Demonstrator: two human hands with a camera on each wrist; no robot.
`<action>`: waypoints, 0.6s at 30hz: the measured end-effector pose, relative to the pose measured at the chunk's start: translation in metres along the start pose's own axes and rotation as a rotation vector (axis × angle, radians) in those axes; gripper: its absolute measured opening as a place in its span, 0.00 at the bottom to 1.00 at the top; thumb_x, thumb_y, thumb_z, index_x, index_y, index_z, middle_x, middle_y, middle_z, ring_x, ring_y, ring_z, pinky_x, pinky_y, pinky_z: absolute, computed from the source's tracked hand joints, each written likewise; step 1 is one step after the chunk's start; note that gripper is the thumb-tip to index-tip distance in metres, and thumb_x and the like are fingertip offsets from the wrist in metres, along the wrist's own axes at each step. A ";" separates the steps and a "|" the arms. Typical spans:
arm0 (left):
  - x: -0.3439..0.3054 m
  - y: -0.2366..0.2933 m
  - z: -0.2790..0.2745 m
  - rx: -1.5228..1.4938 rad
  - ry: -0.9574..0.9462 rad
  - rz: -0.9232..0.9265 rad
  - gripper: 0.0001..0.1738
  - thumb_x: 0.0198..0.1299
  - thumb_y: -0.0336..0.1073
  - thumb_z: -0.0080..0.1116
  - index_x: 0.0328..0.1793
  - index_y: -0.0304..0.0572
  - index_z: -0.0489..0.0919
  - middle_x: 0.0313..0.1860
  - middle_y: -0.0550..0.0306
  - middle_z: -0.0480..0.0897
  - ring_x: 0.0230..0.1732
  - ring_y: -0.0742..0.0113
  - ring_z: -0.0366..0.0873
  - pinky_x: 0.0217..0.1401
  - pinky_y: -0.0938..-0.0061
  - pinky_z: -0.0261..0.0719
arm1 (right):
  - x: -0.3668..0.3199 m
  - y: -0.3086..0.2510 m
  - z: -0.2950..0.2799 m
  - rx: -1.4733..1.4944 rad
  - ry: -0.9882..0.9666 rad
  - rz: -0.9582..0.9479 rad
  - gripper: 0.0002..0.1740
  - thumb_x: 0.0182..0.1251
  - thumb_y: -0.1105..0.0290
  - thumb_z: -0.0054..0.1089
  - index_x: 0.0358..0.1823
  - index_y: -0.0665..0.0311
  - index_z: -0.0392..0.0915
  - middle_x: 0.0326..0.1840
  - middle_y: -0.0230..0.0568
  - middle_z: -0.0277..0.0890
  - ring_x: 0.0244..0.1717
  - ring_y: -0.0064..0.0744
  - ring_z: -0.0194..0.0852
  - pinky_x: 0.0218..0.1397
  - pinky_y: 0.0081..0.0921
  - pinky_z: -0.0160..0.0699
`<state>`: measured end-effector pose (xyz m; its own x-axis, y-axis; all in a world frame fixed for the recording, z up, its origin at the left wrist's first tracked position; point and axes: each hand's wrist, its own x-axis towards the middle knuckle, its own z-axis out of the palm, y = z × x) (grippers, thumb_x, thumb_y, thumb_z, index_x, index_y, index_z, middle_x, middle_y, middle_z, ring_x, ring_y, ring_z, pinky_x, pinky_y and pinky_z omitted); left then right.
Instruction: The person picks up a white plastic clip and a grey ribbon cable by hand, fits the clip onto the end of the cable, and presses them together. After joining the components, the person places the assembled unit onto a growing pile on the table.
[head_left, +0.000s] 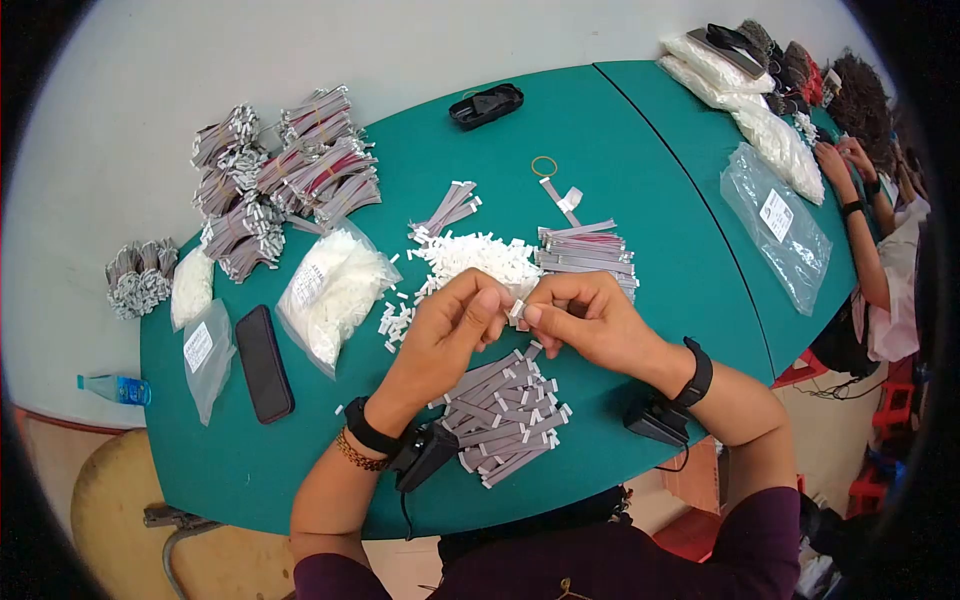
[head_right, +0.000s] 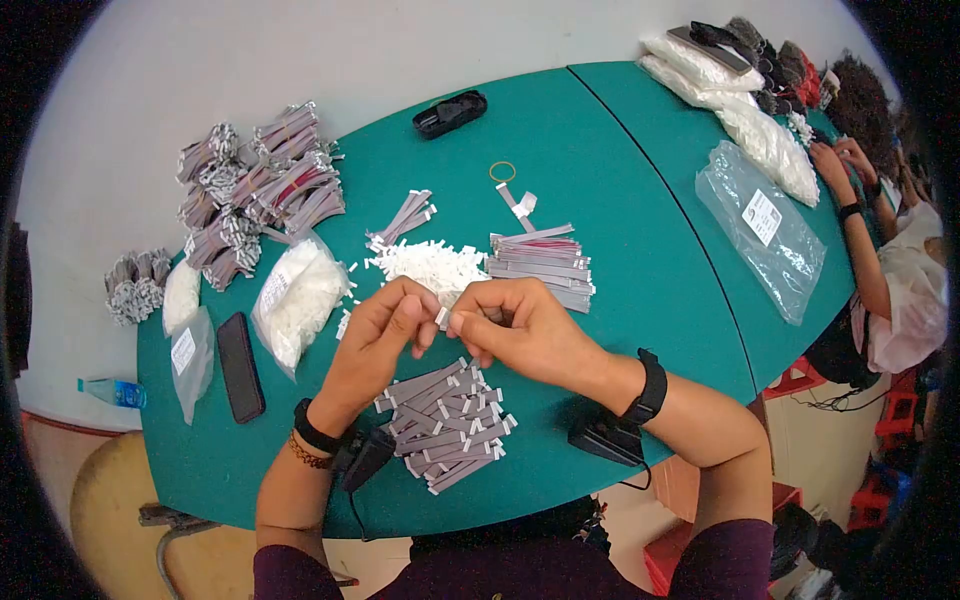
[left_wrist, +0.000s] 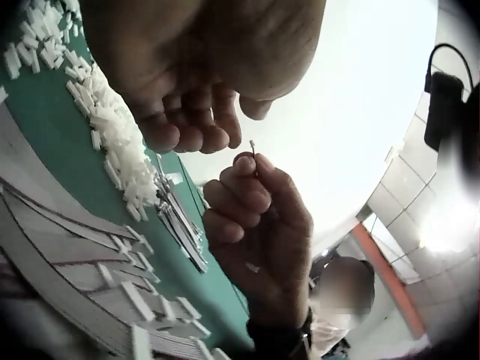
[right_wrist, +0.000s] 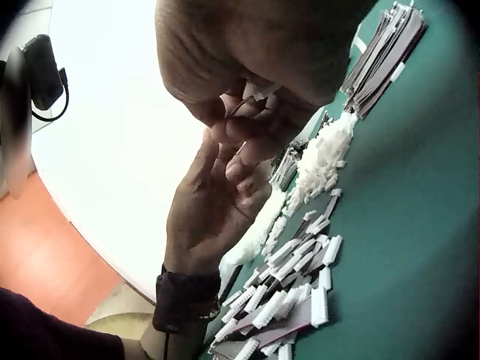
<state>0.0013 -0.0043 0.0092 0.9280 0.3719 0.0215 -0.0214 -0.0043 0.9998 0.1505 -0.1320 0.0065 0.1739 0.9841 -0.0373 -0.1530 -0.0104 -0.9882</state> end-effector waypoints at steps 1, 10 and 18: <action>-0.001 0.000 -0.001 0.045 -0.020 -0.008 0.14 0.70 0.41 0.43 0.40 0.37 0.72 0.24 0.66 0.68 0.25 0.81 0.62 0.28 0.84 0.61 | 0.000 0.000 0.000 -0.009 -0.005 0.005 0.10 0.66 0.68 0.53 0.31 0.68 0.75 0.19 0.28 0.70 0.20 0.14 0.66 0.24 0.15 0.66; -0.002 0.003 -0.001 0.162 -0.086 -0.011 0.15 0.70 0.39 0.43 0.33 0.36 0.69 0.25 0.65 0.69 0.30 0.80 0.62 0.33 0.82 0.62 | 0.000 0.005 0.004 -0.013 -0.056 0.022 0.11 0.66 0.68 0.53 0.30 0.67 0.77 0.19 0.29 0.72 0.21 0.13 0.68 0.23 0.14 0.66; -0.002 0.002 0.003 0.160 -0.075 0.005 0.16 0.70 0.41 0.42 0.29 0.40 0.67 0.22 0.68 0.62 0.25 0.81 0.56 0.27 0.83 0.56 | -0.002 0.001 0.002 -0.043 -0.114 0.087 0.14 0.68 0.67 0.51 0.28 0.68 0.77 0.19 0.30 0.73 0.20 0.14 0.67 0.23 0.14 0.66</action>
<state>0.0005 -0.0075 0.0111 0.9534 0.3008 0.0209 0.0274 -0.1556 0.9874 0.1485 -0.1332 0.0060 0.0502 0.9928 -0.1088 -0.1208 -0.1021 -0.9874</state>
